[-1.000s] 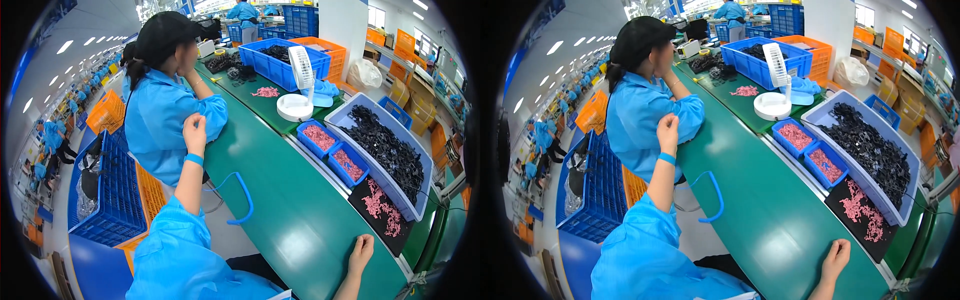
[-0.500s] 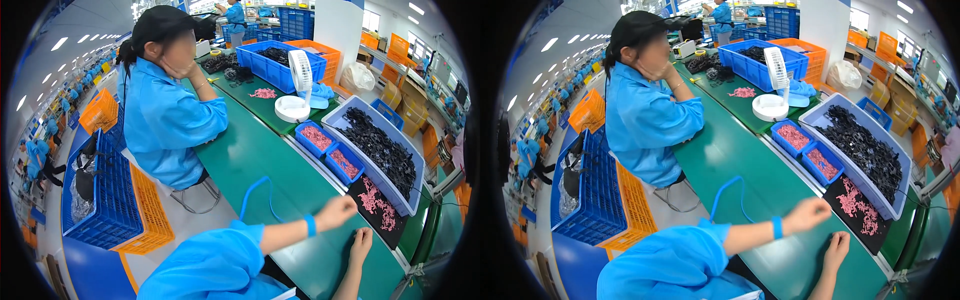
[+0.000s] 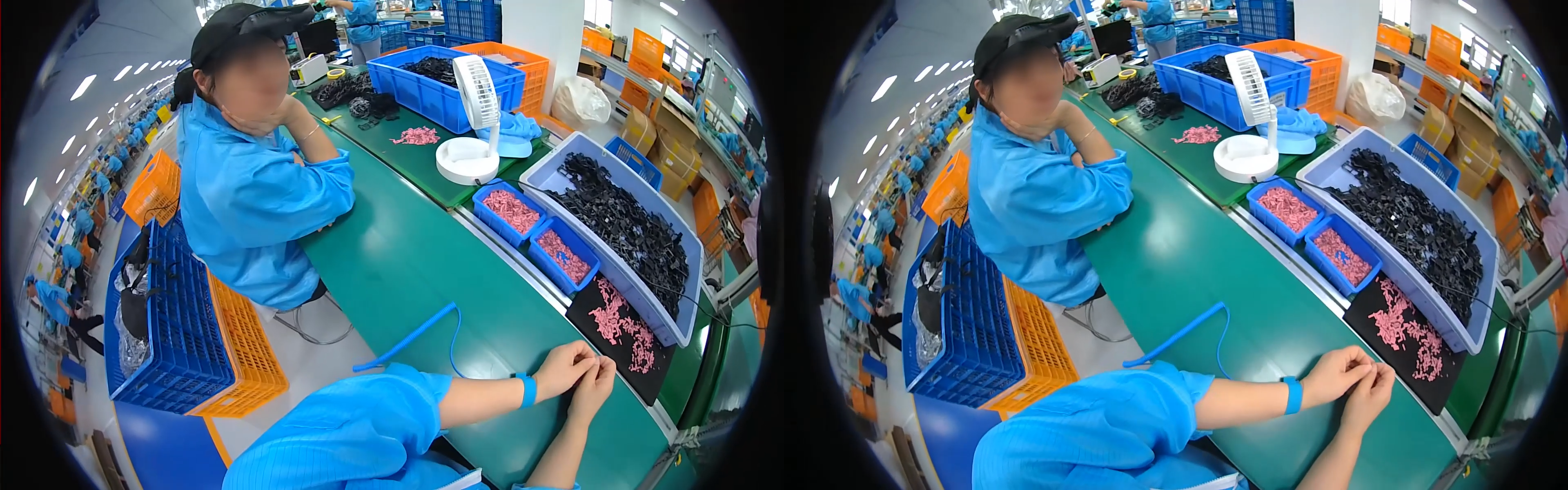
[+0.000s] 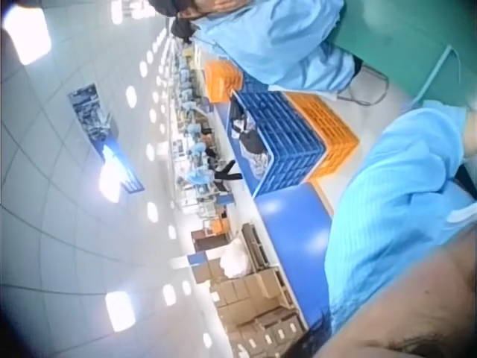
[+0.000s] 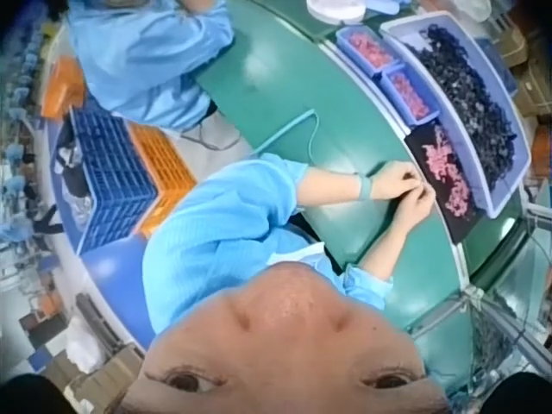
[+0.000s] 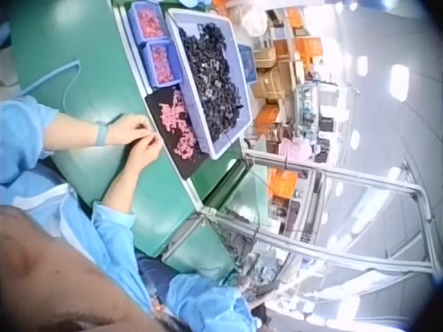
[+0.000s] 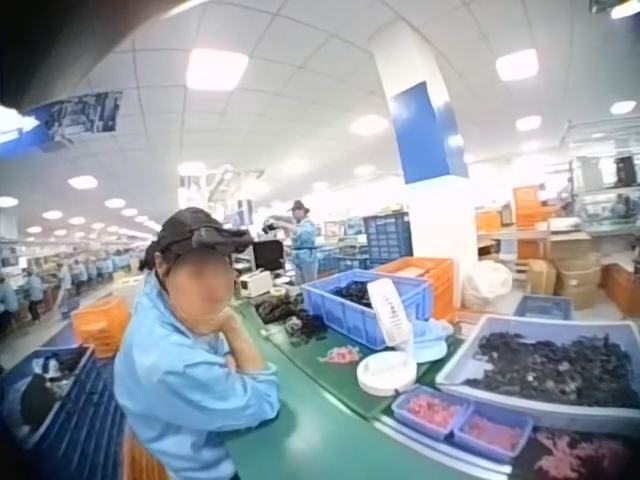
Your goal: The person assembles electronic components onto printed circuit boards by hand, taking components from plastic trays and component bins and placing them onto the boards on a conveyor belt.
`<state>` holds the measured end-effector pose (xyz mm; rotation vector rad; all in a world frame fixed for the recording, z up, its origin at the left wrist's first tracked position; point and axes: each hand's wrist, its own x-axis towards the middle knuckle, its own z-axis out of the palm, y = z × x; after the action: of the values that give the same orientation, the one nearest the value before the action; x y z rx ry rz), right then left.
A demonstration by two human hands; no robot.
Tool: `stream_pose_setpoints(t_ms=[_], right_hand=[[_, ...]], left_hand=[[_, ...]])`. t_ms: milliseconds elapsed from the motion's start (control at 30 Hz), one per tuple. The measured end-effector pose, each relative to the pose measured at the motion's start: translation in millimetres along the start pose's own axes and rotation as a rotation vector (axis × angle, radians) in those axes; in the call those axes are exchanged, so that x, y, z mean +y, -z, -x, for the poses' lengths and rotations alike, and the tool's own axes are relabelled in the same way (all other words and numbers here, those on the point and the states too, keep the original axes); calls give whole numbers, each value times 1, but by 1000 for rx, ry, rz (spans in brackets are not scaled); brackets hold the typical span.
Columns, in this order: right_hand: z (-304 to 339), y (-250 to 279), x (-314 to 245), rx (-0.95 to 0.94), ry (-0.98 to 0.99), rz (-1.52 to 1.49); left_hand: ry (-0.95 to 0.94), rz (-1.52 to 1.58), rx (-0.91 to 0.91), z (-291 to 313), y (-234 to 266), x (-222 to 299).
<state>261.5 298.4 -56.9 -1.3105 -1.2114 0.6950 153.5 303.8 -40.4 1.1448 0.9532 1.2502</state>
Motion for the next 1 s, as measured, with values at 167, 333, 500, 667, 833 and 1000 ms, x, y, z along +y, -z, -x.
stream_pose_setpoints(t_ms=[167, 333, 500, 667, 833, 1000], right_hand=[[-7, -7, -12, 4, 52, 222], [-10, -9, -11, 8, 107, 359], [-6, -13, -5, 23, 88, 359], [-5, -14, -7, 19, 75, 324], [-8, -10, -8, 5, 91, 295], [-9, -9, -5, 3, 98, 269]], left_hand=[[-43, 34, 16, -8, 2, -2], [-11, 88, -10, -17, 6, -3], [26, 70, -30, -17, 12, -10], [34, 51, -22, -17, 11, -6], [22, 67, -38, -19, 7, -2], [9, 82, -31, -17, 2, -6]])
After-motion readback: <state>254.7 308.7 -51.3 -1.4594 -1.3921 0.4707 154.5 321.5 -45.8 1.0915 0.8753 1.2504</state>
